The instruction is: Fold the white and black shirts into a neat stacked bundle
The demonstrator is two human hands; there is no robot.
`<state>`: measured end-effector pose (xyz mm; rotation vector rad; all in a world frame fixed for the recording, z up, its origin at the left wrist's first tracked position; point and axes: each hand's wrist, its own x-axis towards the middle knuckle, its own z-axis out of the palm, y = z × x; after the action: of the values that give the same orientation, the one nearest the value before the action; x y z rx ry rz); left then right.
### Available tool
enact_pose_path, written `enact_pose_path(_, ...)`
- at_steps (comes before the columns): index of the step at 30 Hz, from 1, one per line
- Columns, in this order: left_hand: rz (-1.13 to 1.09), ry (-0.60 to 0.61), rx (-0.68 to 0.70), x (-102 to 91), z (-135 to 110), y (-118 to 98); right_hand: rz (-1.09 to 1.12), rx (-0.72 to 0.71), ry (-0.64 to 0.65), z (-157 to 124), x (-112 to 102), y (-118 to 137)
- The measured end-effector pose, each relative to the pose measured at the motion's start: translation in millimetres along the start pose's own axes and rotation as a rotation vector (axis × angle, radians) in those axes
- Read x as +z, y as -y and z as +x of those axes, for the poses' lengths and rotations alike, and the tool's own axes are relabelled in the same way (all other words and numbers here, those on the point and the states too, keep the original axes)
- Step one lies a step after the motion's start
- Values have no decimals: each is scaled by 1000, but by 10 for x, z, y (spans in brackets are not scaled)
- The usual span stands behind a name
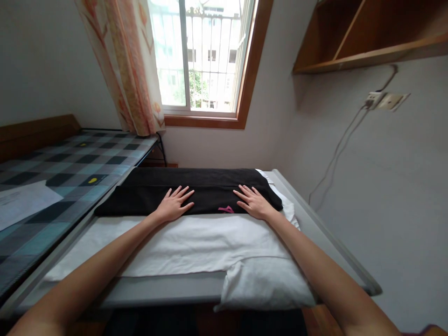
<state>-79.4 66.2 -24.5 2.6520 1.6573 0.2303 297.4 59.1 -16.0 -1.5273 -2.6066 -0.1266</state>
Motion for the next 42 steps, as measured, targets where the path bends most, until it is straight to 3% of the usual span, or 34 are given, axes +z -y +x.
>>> enact_pose_path(4, -8, -19, 1, 8, -8, -15, -35, 196, 42, -160, 2, -501)
enact_pose_path(7, -17, -32, -2, 6, -21, -41, -28, 302, 4, -205, 43, -636)
enact_pose_path(10, -24, -42, -24, -19, -22, -38, 0, 362, -98, -219, 61, -613)
enact_pose_path(13, -5, -85, -108, -66, -10, 108, 48, 432, -131, -193, 1, -555)
enact_pose_path(18, 34, -177, -367, -170, -55, 695, -7, 605, -22, 13, -169, -422)
enact_pose_path(21, 49, -196, -452, -230, -123, 981, -57, 658, -25, 161, -187, -304)
enact_pose_path(26, 141, -272, -485, -299, -187, 1048, -69, 736, -152, 250, -67, -160)
enact_pose_path(30, 191, -328, -506, -322, -194, 982, -121, 707, -350, 228, 36, -131)
enact_pose_path(34, 196, -275, -534, -338, -209, 978, -128, 679, -366, 207, 47, -137)
enact_pose_path(37, 197, -334, -515, -360, -206, 908, -126, 616, -391, 220, -14, -76)
enact_pose_path(40, 115, -371, -360, -343, -166, 694, -16, 441, -399, 278, -60, 112)
enact_pose_path(42, 40, -316, -210, -286, -130, 505, 83, 290, -340, 330, -47, 283)
